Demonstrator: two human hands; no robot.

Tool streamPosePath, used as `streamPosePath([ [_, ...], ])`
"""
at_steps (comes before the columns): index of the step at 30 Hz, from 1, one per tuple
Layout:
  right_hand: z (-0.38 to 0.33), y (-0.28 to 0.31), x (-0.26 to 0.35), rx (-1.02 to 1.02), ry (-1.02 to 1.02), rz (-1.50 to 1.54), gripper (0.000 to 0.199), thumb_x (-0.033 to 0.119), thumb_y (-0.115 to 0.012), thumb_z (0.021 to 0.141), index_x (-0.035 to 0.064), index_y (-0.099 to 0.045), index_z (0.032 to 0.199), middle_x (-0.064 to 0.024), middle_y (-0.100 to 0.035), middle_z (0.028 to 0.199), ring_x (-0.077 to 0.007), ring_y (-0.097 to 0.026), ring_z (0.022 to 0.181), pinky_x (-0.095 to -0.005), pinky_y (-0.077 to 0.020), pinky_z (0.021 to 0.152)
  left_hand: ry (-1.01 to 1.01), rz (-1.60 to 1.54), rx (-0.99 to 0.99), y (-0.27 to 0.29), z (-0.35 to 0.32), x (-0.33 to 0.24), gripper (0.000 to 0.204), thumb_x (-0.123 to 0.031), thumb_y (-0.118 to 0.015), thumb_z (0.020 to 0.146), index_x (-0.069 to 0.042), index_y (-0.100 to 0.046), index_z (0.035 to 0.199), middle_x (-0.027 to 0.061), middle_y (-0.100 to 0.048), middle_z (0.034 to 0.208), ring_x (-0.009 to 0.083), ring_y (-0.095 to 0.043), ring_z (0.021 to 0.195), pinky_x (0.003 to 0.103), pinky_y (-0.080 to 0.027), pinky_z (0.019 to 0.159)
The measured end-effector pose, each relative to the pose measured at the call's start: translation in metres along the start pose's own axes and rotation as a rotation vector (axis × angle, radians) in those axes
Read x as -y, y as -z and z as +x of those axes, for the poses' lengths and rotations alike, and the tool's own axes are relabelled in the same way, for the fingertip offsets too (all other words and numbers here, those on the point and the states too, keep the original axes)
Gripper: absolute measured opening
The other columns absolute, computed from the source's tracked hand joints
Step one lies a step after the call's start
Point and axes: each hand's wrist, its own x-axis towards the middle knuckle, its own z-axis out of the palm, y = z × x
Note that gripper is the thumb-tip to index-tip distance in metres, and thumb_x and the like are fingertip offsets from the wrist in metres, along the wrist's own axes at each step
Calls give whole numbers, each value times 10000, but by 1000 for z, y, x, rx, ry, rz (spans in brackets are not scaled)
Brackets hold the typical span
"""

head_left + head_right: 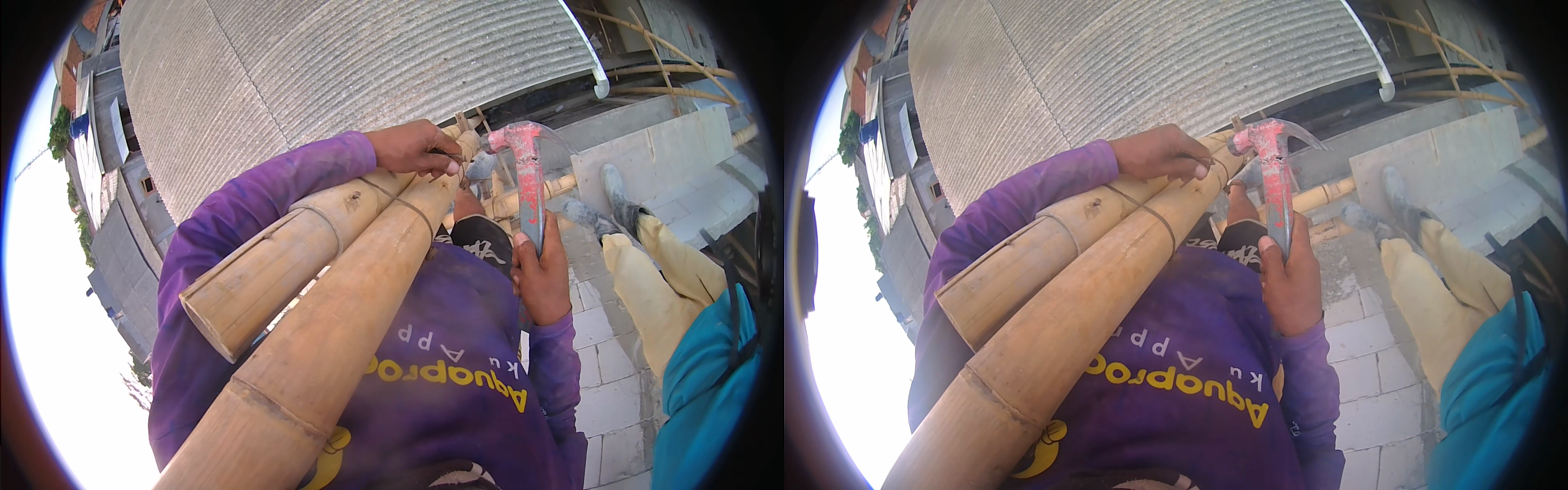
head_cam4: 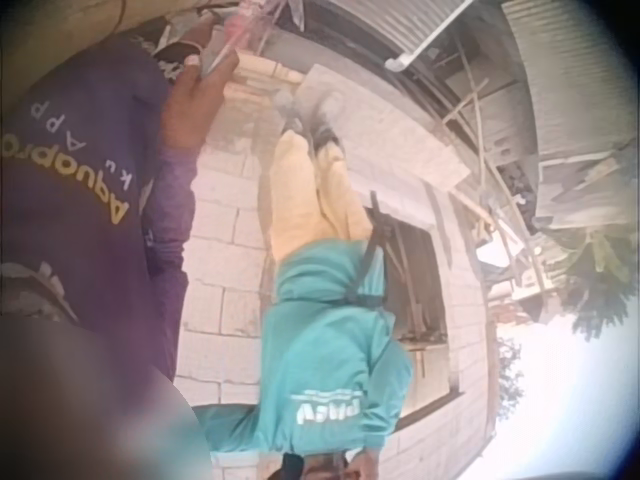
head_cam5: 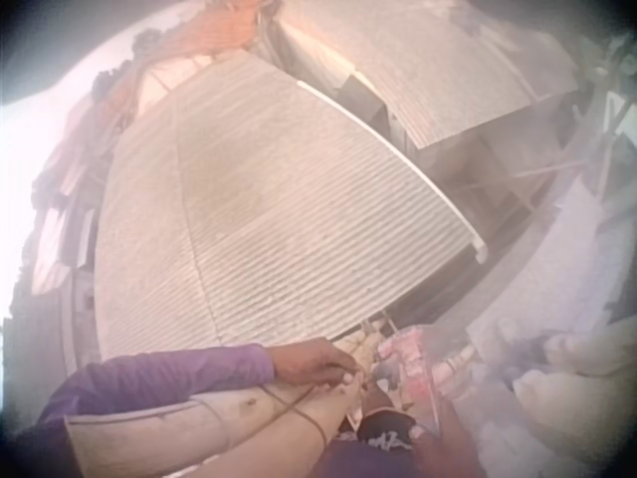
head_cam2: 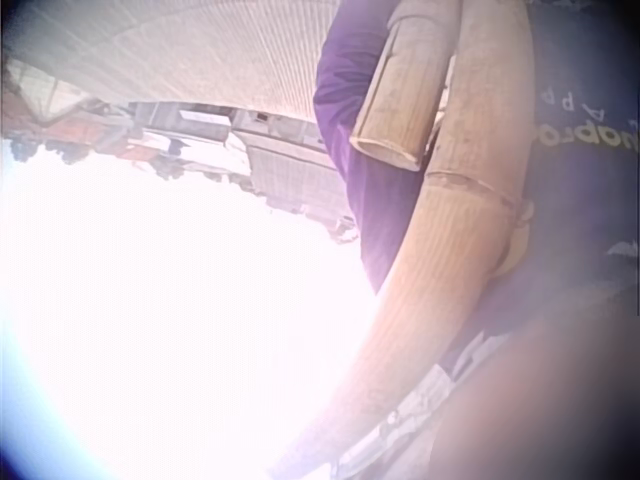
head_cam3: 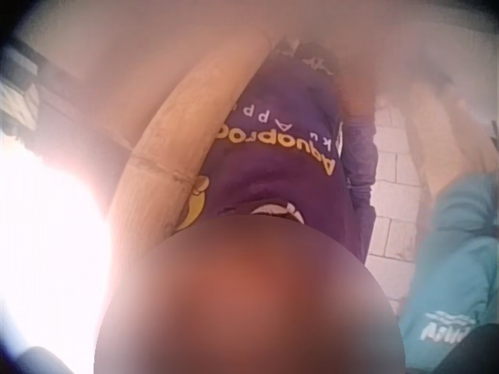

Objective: The person retrieves nails from a bucket and uses a hammer to fasten bamboo poles together on a rooftop scaffolding structure. The person repeatedly hammers nails into the bamboo joints to secure the framework.

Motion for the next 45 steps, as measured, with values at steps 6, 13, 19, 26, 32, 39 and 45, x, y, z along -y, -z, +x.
streamPosePath([
  [6,3,-8,-3,54,64,-164,396,129,-523,1012,11,-467,1386,-165,-630,824,-251,-639,671,-407,-495,646,36,-58,-10,-2,-2,-2,330,-318,-645,1023,-11,-742,1093,91,-713,809,170,-652,712,356,-529,677],
  [13,-5,-7,1,11,-5,-155,390,124,-525,1008,11,-455,1375,-197,-648,840,-315,-663,716,-426,-503,671,41,-37,24,-2,1,1,317,-309,-643,1022,-7,-732,990,78,-688,766,166,-626,673,355,-516,673],
  [19,-5,-11,-5,39,3,-110,371,118,-516,1014,15,-458,1366,-108,-608,767,-178,-594,611,-364,-479,579,-27,47,-13,-3,-5,0,272,-271,-650,1013,-15,-743,1003,66,-686,744,154,-628,670,346,-515,677],
  [26,-8,-4,6,9,-27,-18,376,123,-516,1016,17,-457,1372,-75,-593,752,-132,-560,574,-319,-459,544,4,-53,-46,-3,-3,-3,279,-273,-658,1011,-9,-747,1020,72,-684,739,160,-629,666,343,-516,665],
  [32,-6,-13,-2,32,65,-127,383,129,-519,1017,21,-454,1378,-84,-592,757,-134,-558,577,-322,-462,548,36,27,15,-1,-2,-4,278,-260,-663,1007,0,-756,1042,73,-691,743,163,-642,667,346,-520,663],
  [39,-10,-6,14,5,-47,14,380,128,-517,1010,30,-452,1371,-60,-580,753,-119,-544,568,-309,-452,522,20,-28,-9,-2,0,-4,269,-245,-671,999,4,-750,1065,74,-699,755,166,-654,685,345,-529,671],
  [45,-9,-8,12,1,-42,12,404,122,-536,998,28,-448,1382,-60,-585,760,-127,-551,578,-316,-460,535,-10,-43,60,-5,4,-2,269,-258,-665,1004,-2,-732,1049,67,-700,768,156,-643,673,336,-530,675],
])
